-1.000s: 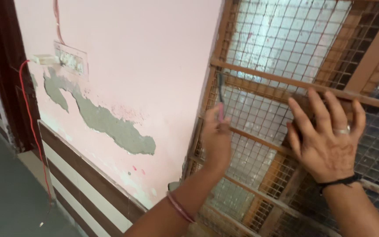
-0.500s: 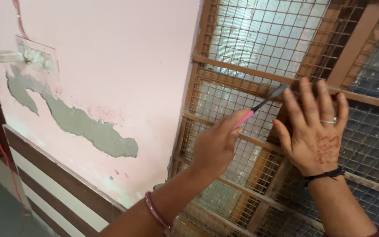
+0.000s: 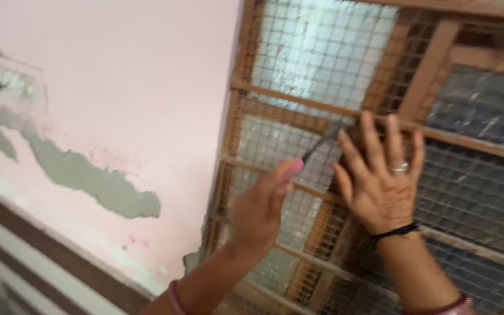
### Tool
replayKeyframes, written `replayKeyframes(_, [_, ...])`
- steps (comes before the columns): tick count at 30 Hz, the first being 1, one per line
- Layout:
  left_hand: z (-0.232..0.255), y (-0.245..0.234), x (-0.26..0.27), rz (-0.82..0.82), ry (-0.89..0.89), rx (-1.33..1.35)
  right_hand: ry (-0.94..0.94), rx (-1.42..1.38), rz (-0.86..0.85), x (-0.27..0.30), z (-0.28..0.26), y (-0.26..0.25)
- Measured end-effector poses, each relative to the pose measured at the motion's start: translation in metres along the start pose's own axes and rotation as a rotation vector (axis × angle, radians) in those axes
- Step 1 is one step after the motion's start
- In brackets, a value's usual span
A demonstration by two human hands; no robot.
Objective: The person is using a small scraper tool to clean debris and build-up from the wooden frame of a mesh window by hand.
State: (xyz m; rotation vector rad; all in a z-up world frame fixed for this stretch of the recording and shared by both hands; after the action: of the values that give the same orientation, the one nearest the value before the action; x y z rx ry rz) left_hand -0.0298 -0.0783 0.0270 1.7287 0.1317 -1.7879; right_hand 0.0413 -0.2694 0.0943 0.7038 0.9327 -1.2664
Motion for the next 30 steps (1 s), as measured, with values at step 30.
replayKeyframes(30, [-0.092, -0.053, -0.056, 0.194, -0.566, -0.275, 0.218, -0.101, 0.113, -0.003, 0.012, -0.002])
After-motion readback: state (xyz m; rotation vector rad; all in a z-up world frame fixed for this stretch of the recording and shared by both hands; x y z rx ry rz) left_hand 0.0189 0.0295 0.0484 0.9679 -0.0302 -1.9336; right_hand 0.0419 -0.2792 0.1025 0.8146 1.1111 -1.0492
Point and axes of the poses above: each hand's wrist, its own x-axis away from the middle knuckle, its own y-axis out of the palm, z = x × y, the point moved 4 cm from there along -x, towards the middle knuckle, and after that the axes turned 12 degrees about z, right-handed, at the moved point
